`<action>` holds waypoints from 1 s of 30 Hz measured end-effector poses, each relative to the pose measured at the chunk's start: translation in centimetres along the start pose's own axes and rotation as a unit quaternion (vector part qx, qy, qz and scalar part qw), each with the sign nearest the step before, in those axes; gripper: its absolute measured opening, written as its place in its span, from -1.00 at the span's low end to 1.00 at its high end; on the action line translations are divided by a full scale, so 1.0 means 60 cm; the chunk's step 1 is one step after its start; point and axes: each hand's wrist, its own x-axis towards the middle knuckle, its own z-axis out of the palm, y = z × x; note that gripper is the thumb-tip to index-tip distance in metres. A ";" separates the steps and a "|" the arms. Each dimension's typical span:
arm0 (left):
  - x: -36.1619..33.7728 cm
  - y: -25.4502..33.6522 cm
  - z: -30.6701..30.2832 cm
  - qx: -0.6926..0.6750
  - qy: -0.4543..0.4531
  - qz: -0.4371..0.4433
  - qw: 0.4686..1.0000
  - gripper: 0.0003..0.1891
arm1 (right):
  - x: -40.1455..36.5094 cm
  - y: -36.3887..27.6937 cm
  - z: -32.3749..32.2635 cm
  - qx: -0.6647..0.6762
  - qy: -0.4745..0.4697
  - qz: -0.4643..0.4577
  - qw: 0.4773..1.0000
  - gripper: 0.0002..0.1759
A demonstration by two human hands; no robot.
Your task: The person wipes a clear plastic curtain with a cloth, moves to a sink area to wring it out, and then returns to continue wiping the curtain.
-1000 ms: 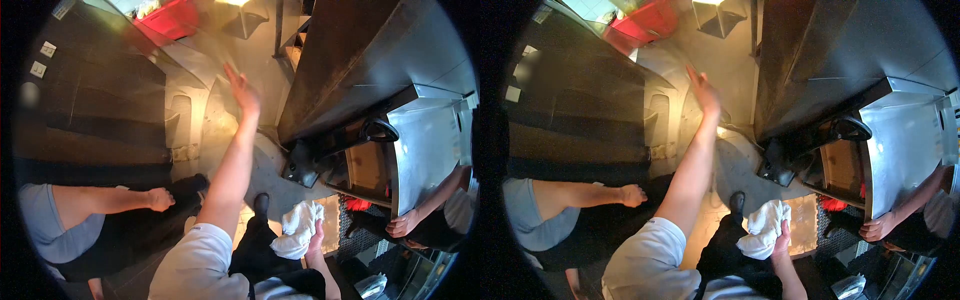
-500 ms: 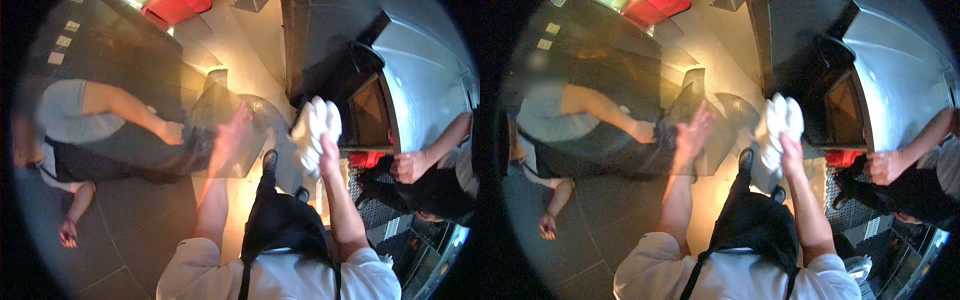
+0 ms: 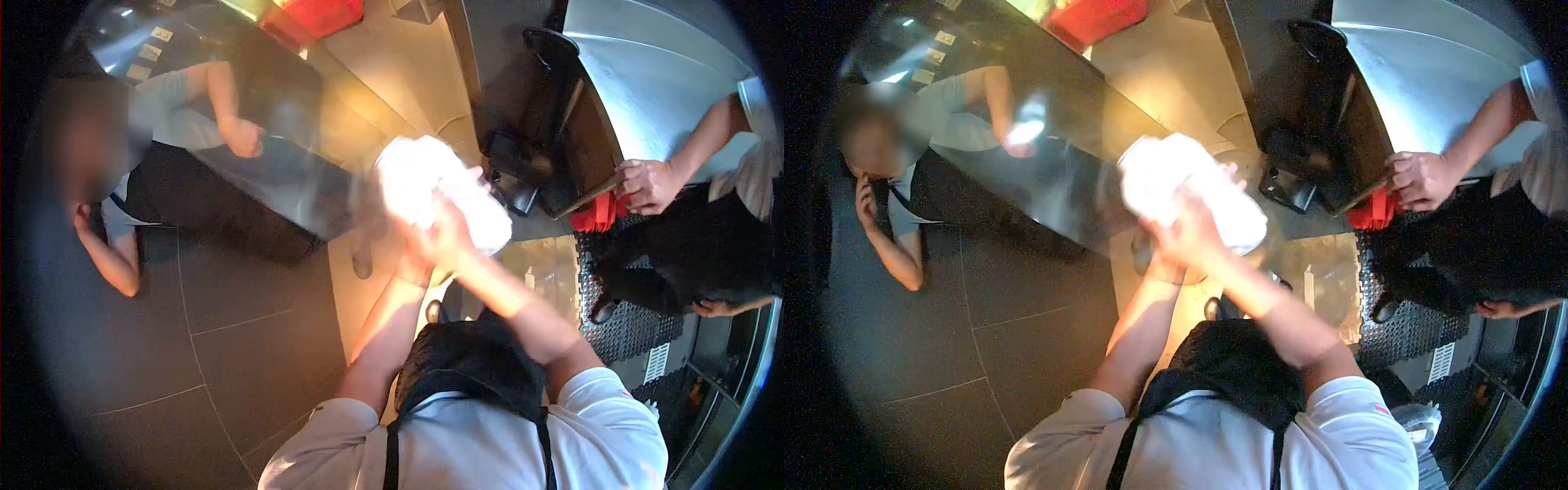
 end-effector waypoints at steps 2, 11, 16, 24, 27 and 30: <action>0.039 -0.005 -0.036 -0.248 -0.241 -0.058 0.936 0.03 | -0.056 -0.067 -0.001 -0.058 -0.101 -0.157 0.981 -0.55; -0.073 0.034 0.013 0.124 -0.054 0.058 0.989 0.02 | -0.027 -0.173 -0.008 -0.185 0.009 -0.004 0.983 -0.26; -0.145 0.152 0.069 -0.144 -0.132 -0.143 0.970 0.09 | -0.168 -0.177 0.025 -0.215 0.001 -0.057 0.975 -0.26; -0.212 0.230 0.155 -0.068 -0.174 0.102 0.977 0.02 | -0.010 -0.315 -0.007 0.037 0.160 -0.006 0.986 -0.65; -0.232 0.155 0.066 -0.046 -0.100 0.087 0.990 -0.06 | -0.100 -0.322 0.103 -0.293 0.114 -0.144 0.938 -0.53; -0.262 0.204 0.063 -0.207 -0.302 -0.025 0.930 -0.09 | -0.169 -0.343 0.116 -0.324 0.065 -0.187 0.925 -0.42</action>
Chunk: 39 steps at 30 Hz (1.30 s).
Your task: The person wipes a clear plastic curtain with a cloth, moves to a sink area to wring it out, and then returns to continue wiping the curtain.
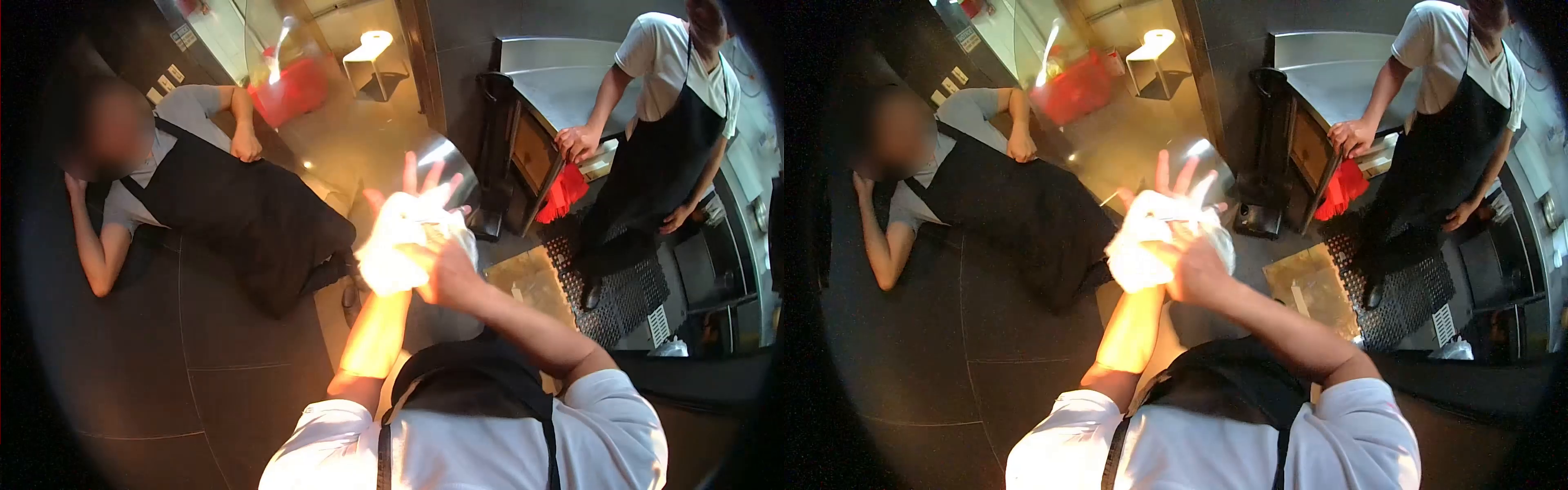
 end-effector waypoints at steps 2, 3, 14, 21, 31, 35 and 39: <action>-0.002 -0.014 0.023 -0.025 0.135 -0.017 0.990 0.03 | -0.016 0.025 -0.011 -0.002 -0.010 0.044 0.999 -0.46; -0.011 -0.019 0.009 -0.112 0.090 -0.019 0.989 0.07 | 0.016 0.057 -0.029 0.078 -0.043 0.115 0.989 -0.41; 0.028 -0.060 0.088 0.091 0.198 0.063 0.974 0.09 | -0.004 0.087 -0.075 0.123 -0.005 0.113 0.986 -0.45; 0.088 -0.120 0.077 0.103 0.134 0.009 0.986 0.07 | -0.035 0.081 -0.120 0.117 0.092 -0.070 0.986 -0.48; 0.179 -0.156 0.137 0.502 0.115 0.216 0.829 0.12 | 0.142 0.152 -0.190 0.326 0.074 0.085 0.939 -0.49; 0.146 -0.100 0.107 0.217 0.099 0.096 0.966 -0.06 | 0.003 0.111 -0.155 0.186 0.043 -0.075 0.979 -0.42; 0.107 -0.138 0.095 0.168 0.161 0.083 0.969 0.09 | 0.042 0.186 -0.128 0.264 0.042 0.103 0.958 -0.34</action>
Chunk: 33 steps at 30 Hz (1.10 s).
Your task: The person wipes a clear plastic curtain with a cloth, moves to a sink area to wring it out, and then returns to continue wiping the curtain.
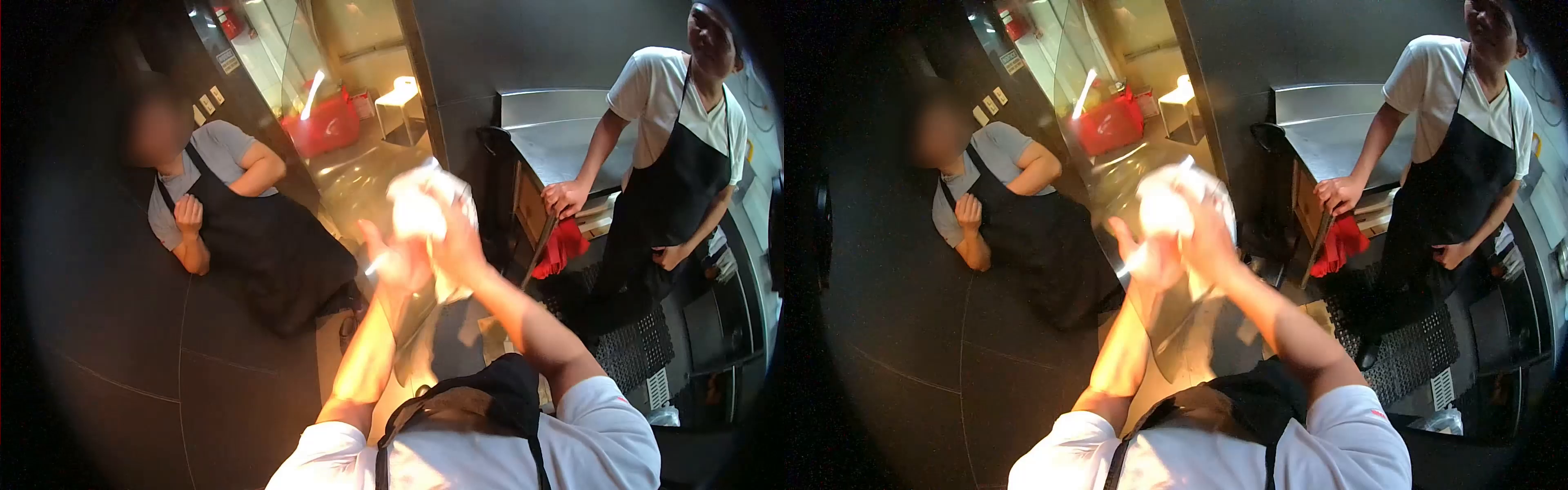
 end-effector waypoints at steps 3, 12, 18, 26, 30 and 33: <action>0.009 -0.027 -0.024 0.084 0.024 -0.016 0.996 0.15 | -0.012 -0.028 0.015 -0.026 -0.035 0.019 0.999 -0.32; -0.029 -0.019 0.027 -0.043 -0.042 -0.072 0.996 0.20 | -0.037 -0.002 -0.027 0.024 -0.004 0.126 0.992 -0.55; 0.019 0.001 -0.091 -0.195 -0.097 -0.108 0.970 0.15 | -0.113 -0.063 0.025 -0.113 -0.039 -0.178 0.977 -0.37; -0.011 0.033 0.027 -0.227 -0.089 0.064 0.968 0.18 | 0.040 -0.076 0.004 0.291 0.053 0.032 0.955 -0.63; 0.049 0.027 -0.135 -0.248 -0.322 0.003 0.914 0.18 | -0.124 -0.084 0.081 -0.004 -0.066 -0.191 0.979 -0.43; -0.025 0.040 -0.031 0.004 -0.045 -0.014 0.999 0.21 | -0.070 -0.052 0.070 -0.043 0.030 -0.123 0.991 -0.39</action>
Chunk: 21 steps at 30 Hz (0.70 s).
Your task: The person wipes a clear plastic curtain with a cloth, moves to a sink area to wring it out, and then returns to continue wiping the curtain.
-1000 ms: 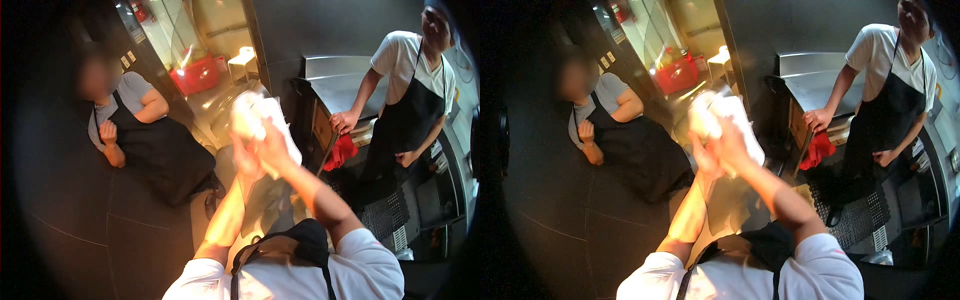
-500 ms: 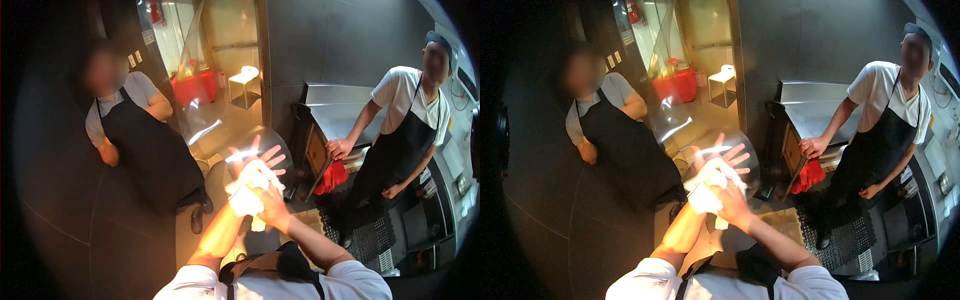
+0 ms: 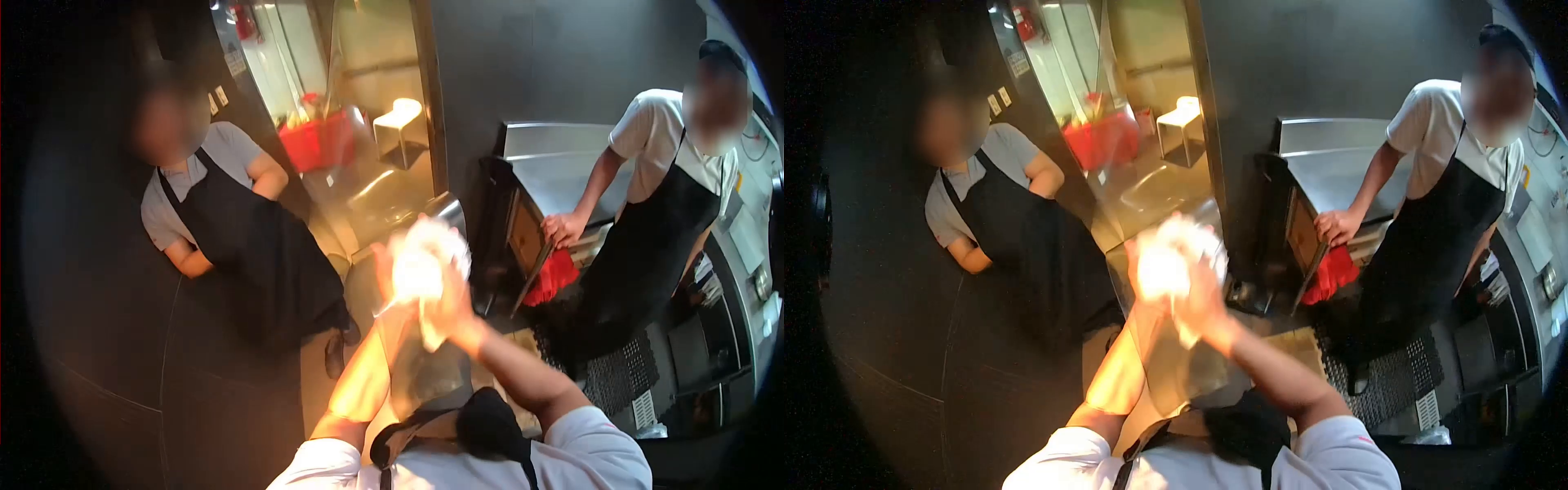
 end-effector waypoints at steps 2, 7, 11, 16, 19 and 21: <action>-0.013 -0.026 0.021 -0.054 0.028 -0.018 0.998 0.10 | 0.049 -0.002 -0.010 0.032 -0.022 0.155 0.987 -0.36; 0.036 -0.010 -0.032 -0.029 -0.058 -0.043 0.997 0.02 | -0.013 -0.073 0.013 -0.045 -0.090 -0.053 0.993 -0.39; 0.018 -0.018 -0.035 -0.196 0.037 -0.011 0.980 0.12 | -0.001 0.001 -0.024 0.016 -0.076 0.126 0.989 -0.53; -0.013 -0.076 -0.031 0.067 0.116 -0.025 0.991 0.04 | -0.045 0.019 -0.028 -0.037 -0.235 0.293 0.926 -0.54; 0.016 -0.060 -0.101 -0.062 0.005 -0.109 0.992 0.01 | -0.106 -0.017 -0.013 -0.005 -0.150 -0.025 0.988 -0.25; 0.000 -0.062 -0.168 -0.039 0.200 -0.192 0.960 0.04 | -0.090 0.021 -0.033 0.021 -0.090 0.017 0.996 -0.29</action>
